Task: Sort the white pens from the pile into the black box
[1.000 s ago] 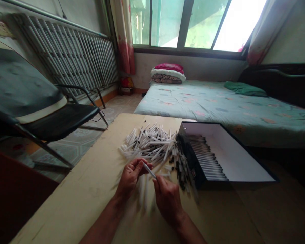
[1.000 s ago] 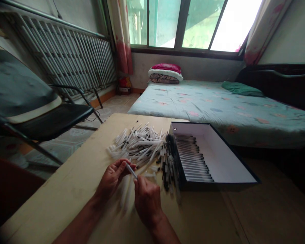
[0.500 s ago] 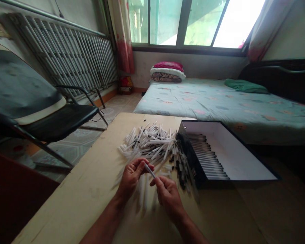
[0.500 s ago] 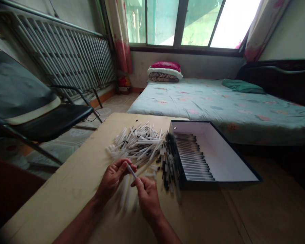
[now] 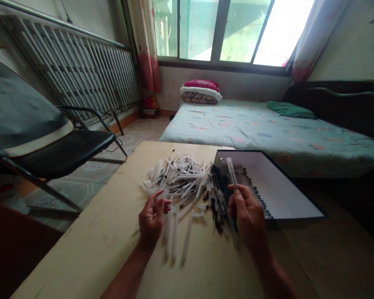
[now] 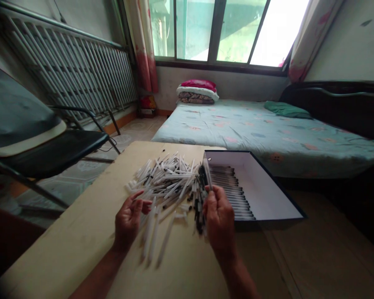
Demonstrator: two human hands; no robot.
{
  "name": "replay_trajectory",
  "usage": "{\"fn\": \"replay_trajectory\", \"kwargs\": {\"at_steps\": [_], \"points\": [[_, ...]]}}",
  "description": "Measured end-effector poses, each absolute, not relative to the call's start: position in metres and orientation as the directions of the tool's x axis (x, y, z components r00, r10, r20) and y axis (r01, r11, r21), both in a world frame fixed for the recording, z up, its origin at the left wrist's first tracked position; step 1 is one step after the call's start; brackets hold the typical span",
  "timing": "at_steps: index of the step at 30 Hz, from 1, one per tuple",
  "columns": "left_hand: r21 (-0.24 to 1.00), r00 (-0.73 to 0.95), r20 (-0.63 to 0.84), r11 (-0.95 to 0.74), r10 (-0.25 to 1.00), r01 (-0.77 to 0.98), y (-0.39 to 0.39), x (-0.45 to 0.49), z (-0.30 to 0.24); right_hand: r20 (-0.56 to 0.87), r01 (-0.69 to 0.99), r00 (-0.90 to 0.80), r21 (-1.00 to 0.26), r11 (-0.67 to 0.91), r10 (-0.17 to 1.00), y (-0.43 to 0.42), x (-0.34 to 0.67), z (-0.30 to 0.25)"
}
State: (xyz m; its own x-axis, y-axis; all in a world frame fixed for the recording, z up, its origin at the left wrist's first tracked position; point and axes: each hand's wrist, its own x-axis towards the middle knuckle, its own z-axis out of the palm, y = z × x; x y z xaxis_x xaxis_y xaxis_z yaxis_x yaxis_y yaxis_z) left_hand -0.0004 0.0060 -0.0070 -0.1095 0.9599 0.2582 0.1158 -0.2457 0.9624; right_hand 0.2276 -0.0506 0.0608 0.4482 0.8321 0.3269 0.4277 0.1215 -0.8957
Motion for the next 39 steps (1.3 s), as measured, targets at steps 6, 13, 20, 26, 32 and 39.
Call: {"fn": "replay_trajectory", "kwargs": {"at_steps": [6, 13, 20, 26, 32, 39], "points": [[0.965, -0.157, 0.25, -0.231, 0.955, 0.127, 0.005, 0.0, -0.011, 0.413, 0.926, 0.375, -0.219, -0.309, 0.83, 0.008, 0.342, 0.083], [0.966, -0.191, 0.247, -0.227, 0.95, 0.123, 0.005, 0.001, -0.008, -0.01, 0.967, 0.165, 0.198, -0.16, 0.986, 0.07, 0.374, 0.07], [0.964, -0.191, 0.239, -0.21, 0.952, 0.16, 0.006, 0.0, -0.009, -0.078, 0.974, 0.107, 0.207, -0.089, 0.991, 0.095, 0.371, 0.042], [0.969, -0.191, 0.235, -0.214, 0.953, 0.124, 0.005, 0.0, -0.01, 0.009, 0.98, 0.097, 0.171, -0.097, 0.995, 0.095, 0.373, 0.042], [0.966, -0.195, 0.254, -0.237, 0.947, 0.107, 0.003, 0.0, -0.008, 0.382, 0.987, 0.153, -0.014, -0.16, 0.911, 0.069, 0.345, 0.088], [0.951, -0.141, 0.286, -0.262, 0.948, 0.167, -0.002, 0.005, -0.007, 0.481, 0.833, 0.009, -0.488, 0.26, 0.877, -0.009, 0.233, 0.076]]}}
